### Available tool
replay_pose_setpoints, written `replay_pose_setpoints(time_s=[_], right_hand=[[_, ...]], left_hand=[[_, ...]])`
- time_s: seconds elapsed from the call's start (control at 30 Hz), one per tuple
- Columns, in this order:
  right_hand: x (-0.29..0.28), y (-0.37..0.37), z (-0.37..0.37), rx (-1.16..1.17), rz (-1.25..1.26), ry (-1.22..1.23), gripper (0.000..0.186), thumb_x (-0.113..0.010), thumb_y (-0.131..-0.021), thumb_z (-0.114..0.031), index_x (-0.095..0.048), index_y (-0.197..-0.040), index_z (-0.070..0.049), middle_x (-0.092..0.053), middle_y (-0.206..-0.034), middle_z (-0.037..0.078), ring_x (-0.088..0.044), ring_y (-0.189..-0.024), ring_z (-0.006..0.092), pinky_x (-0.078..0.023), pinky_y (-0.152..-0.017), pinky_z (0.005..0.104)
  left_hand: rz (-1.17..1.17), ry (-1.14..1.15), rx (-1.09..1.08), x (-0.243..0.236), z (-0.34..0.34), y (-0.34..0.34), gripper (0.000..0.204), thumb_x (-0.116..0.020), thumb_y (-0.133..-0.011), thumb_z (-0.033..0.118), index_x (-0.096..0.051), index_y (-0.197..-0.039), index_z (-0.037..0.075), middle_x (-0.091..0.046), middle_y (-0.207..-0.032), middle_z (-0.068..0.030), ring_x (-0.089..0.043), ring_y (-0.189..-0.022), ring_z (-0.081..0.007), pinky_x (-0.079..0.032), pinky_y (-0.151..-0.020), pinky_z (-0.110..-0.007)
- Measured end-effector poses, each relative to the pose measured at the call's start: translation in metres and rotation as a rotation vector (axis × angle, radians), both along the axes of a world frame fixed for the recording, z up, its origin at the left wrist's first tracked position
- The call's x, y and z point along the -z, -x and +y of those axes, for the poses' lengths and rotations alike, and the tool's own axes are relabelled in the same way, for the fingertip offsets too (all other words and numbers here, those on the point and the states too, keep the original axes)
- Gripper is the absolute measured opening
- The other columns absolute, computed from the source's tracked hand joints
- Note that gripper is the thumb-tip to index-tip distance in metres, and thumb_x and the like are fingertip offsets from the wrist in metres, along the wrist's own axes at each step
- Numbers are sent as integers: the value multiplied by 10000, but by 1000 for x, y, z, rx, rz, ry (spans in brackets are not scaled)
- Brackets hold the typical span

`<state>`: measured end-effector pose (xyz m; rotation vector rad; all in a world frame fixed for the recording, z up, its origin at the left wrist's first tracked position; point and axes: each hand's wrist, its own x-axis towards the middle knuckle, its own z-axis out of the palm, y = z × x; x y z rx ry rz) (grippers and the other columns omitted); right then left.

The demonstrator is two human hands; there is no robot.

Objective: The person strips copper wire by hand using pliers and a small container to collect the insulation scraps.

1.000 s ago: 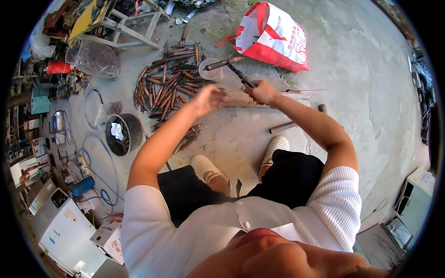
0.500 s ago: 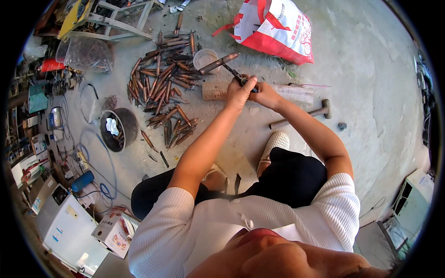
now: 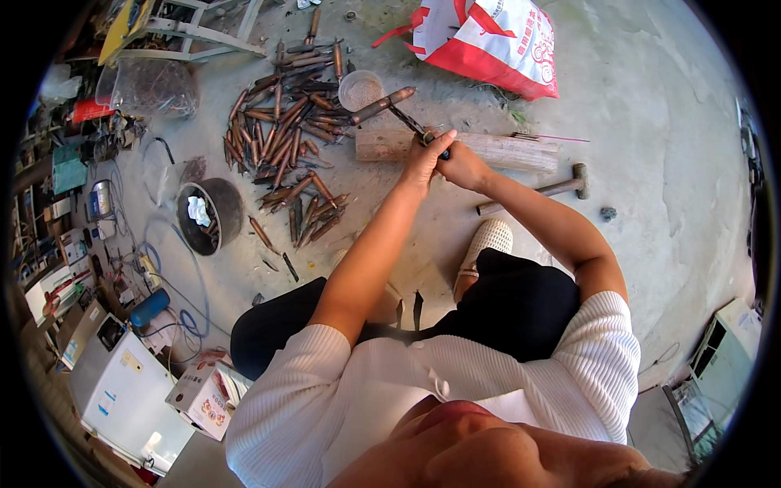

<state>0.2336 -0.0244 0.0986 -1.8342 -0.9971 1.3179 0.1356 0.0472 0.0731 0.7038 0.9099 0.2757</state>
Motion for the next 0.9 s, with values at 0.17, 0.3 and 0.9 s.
replay_pose_setpoints(time_s=[0.17,0.3,0.9], right_hand=[[11,6,-2,-23,12,-41,351,-548,-795,-283,-622,-957,19,-642,-951,267,-617,-923,403,-486,-804,424],[37,9,-19,-116,-70,115,356,-560,-773,-282,-627,-923,34,-637,-934,286,-615,-911,421,-492,-797,436],[76,20,-65,-70,-246,273,461,-614,-715,-266,-590,-1055,44,-636,-992,277,-609,-949,423,-492,-850,433]], left_hand=[[95,56,97,-10,-4,11,344,-748,-747,366,-614,-917,97,-594,-858,3,-557,-746,-98,-458,-615,-274],[161,50,25,19,-27,16,358,-709,-766,349,-628,-921,37,-601,-847,-14,-557,-718,-102,-456,-601,-273],[269,-22,18,57,-81,16,377,-598,-773,325,-658,-853,-38,-636,-813,-57,-568,-750,-139,-448,-667,-285]])
